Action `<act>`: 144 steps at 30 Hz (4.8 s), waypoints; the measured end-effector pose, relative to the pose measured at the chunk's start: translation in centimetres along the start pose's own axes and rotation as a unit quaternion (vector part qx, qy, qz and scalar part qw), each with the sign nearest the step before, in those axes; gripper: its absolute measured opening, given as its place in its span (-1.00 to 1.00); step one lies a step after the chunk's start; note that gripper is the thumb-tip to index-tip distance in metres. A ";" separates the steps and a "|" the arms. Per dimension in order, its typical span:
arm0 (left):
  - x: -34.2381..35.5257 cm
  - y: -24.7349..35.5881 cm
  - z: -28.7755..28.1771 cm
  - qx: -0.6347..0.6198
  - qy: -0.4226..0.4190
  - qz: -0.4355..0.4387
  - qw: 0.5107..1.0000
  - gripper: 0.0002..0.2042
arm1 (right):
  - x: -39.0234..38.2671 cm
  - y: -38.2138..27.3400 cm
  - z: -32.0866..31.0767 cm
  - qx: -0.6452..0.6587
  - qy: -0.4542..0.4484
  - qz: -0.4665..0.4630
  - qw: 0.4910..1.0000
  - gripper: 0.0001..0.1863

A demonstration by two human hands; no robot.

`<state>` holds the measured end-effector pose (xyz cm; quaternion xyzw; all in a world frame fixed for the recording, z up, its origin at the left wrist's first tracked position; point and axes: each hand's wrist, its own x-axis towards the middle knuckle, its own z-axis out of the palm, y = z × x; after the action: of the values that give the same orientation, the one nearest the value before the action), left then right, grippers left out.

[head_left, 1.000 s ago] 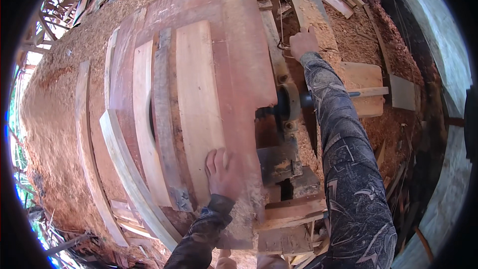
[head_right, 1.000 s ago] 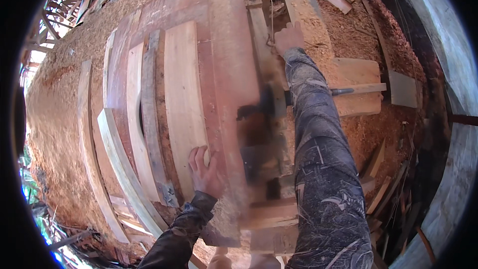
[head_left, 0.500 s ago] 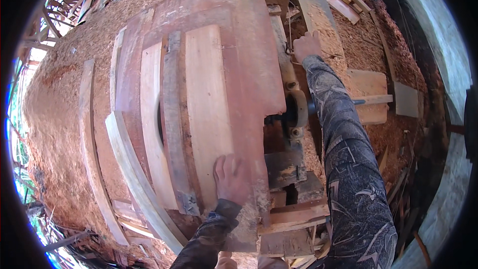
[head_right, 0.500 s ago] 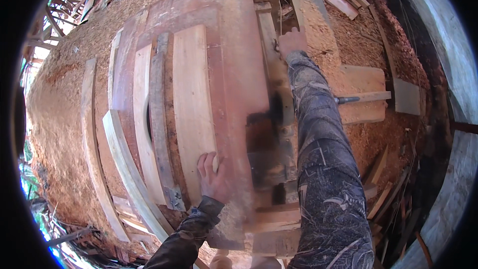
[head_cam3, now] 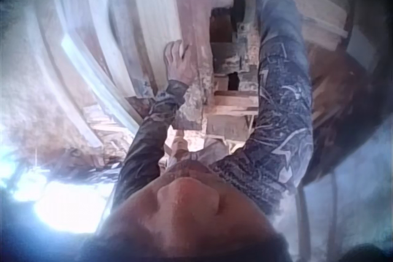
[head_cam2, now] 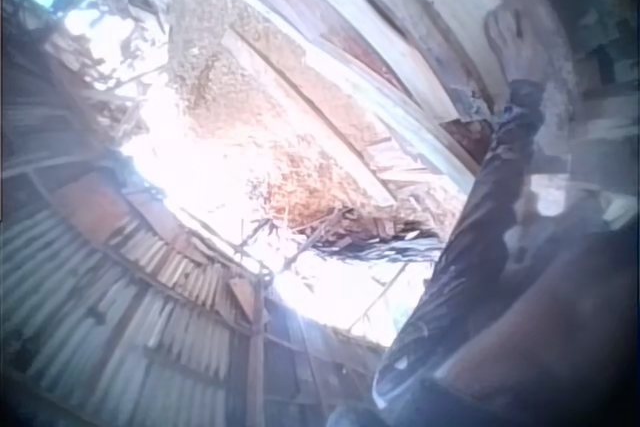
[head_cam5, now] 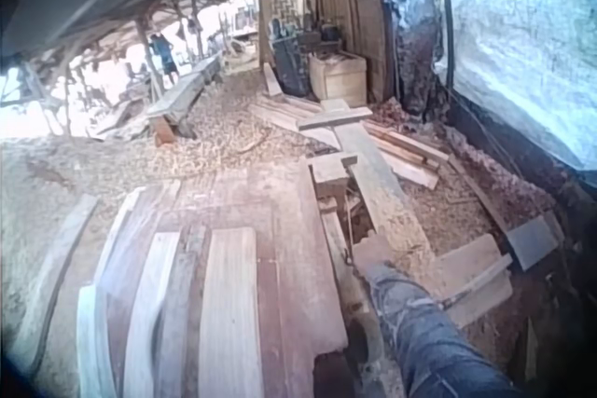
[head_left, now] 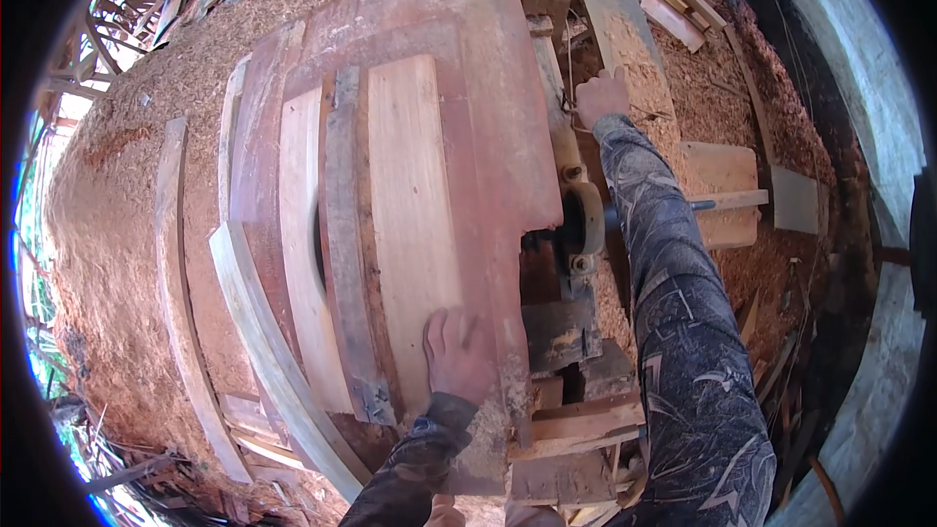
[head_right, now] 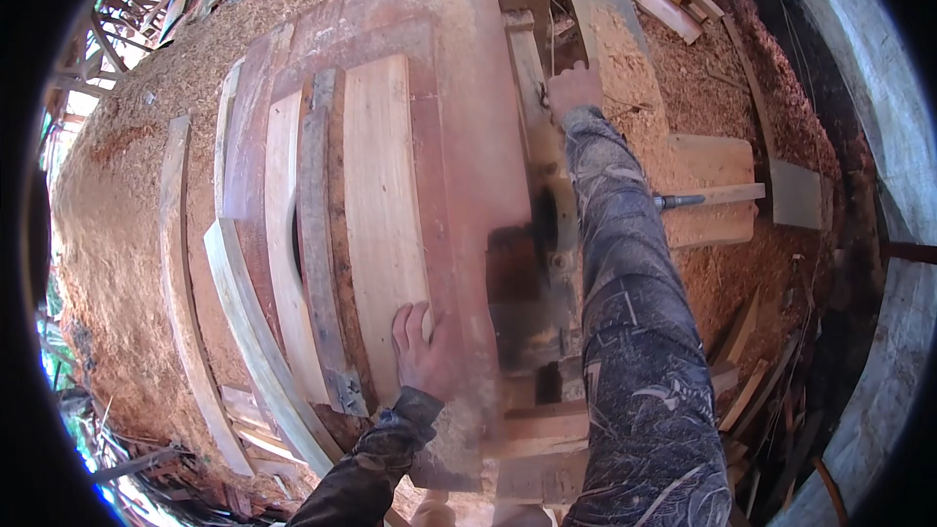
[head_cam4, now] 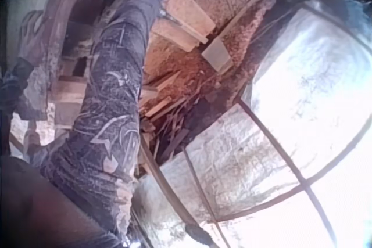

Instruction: The person uses a metal pry bar to lever an electric motor and adjust the tension of a drive belt on a woodworking machine. They then walk through the workshop to a stack of wood, pick up a piece of lumber, and carry it back to the machine.

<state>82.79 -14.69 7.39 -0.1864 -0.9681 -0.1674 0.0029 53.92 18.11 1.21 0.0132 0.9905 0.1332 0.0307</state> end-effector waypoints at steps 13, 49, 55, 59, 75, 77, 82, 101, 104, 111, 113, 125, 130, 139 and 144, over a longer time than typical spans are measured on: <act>-0.7 0.2 0.3 0.011 0.029 0.023 0.999 -0.64 | -6.9 9.6 -2.7 0.047 0.037 0.155 0.986 -0.77; -47.6 -21.8 -17.7 -0.183 -0.133 0.024 0.974 -0.75 | -143.9 -54.5 -22.8 0.349 -0.151 0.801 0.462 -0.81; -51.7 -37.1 -16.9 0.035 -0.248 0.095 0.963 -0.70 | -130.0 -49.9 -21.5 0.519 -0.111 0.691 0.490 -0.73; -56.8 -41.2 -18.3 -0.040 -0.587 -0.106 0.802 -0.80 | -124.2 -49.8 -17.7 0.588 -0.127 0.565 0.564 -0.71; -65.5 -39.7 -29.5 -0.189 -0.245 -0.175 0.935 -0.55 | -93.0 -44.3 -23.4 0.537 -0.529 0.155 0.639 -0.65; -67.5 -45.8 -25.6 -0.246 -0.215 -0.233 0.916 -0.58 | -87.6 -46.6 -21.6 0.424 -0.420 -0.113 0.795 -0.63; -78.5 -67.9 -28.7 -0.281 -0.331 -0.318 0.843 -0.66 | -71.4 -66.0 -36.1 0.564 -0.405 -0.058 0.717 -0.60; -53.2 -100.4 -42.1 -0.320 -0.158 -0.328 0.875 -0.68 | -44.1 -93.8 -41.4 0.472 -0.455 -0.053 0.754 -0.61; -39.9 -97.2 -48.7 -0.290 -0.216 -0.263 0.894 -0.72 | -37.3 -96.7 -42.0 0.461 -0.478 -0.058 0.745 -0.61; -30.8 -118.9 -54.0 -0.322 -0.178 -0.465 0.805 -0.76 | -19.6 -100.0 -47.9 0.558 -0.219 0.050 0.799 -0.66; -26.8 -120.9 -55.6 -0.328 -0.216 -0.560 0.729 -0.76 | -16.2 -98.9 -48.6 0.578 -0.204 0.112 0.782 -0.67; 13.7 -145.1 -46.8 -0.118 -0.580 -0.146 0.793 -0.80 | -6.3 -105.3 -37.3 0.512 -0.381 0.405 0.655 -0.69; 42.3 -150.4 -49.5 -0.215 -0.215 -0.145 0.941 -0.84 | 6.6 -109.8 -43.2 0.624 -0.379 0.316 0.606 -0.70; 70.8 -133.2 -44.8 -0.332 -0.251 -0.152 0.896 -0.87 | 26.5 -102.3 -34.0 0.633 -0.402 0.373 0.546 -0.70; 76.1 -133.8 -45.0 -0.068 -0.264 0.323 0.906 -0.82 | 43.9 -92.5 -34.3 0.427 -0.300 0.078 0.849 -0.62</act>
<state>-39.01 -118.93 11.81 -0.5258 -0.8067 -0.1677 -0.2113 6.21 -78.59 7.24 0.1411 0.8881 -0.3116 0.3071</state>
